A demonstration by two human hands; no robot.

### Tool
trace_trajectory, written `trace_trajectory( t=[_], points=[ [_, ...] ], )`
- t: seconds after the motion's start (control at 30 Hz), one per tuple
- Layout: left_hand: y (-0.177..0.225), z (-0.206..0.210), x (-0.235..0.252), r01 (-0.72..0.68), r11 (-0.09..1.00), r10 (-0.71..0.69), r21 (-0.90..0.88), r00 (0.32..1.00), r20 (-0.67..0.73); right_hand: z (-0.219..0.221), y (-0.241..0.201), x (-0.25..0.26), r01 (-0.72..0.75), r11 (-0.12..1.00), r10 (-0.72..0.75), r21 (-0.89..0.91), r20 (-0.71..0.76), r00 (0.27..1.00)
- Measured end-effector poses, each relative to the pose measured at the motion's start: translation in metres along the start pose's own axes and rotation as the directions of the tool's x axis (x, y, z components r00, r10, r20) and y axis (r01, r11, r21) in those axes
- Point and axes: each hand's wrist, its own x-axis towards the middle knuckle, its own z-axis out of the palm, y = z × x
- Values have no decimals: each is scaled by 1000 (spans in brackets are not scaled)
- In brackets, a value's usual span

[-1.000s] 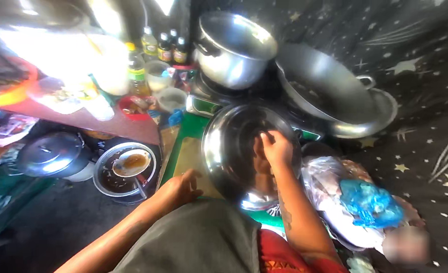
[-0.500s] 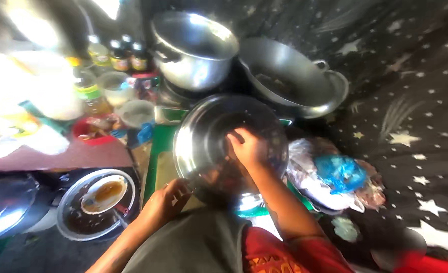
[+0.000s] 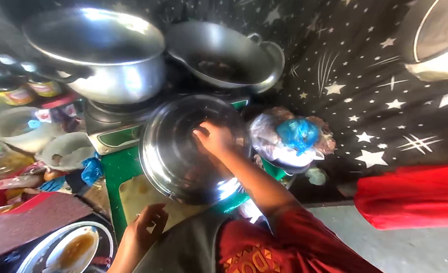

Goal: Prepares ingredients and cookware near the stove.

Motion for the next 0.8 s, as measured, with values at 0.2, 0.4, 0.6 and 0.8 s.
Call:
trace_trajectory(
  t=[0.2,0.4,0.6,0.8],
  points=[
    [3,3,2,3,1000,-3,15,1000,4,-21,-9,-1,-87,996,70,28,371,926],
    [8,4,4,2,998,-1,65,1000,-13,-38,-6,-14,-74,985,-9,155,474,880],
    [18,3,6,5,995,-3,102,1000,-17,-86,58,-32,-181,981,173,71,103,980],
    [31,5,12,-15,989,16,150,1000,-8,-166,199,-52,-616,787,615,34,32,788]
  ],
)
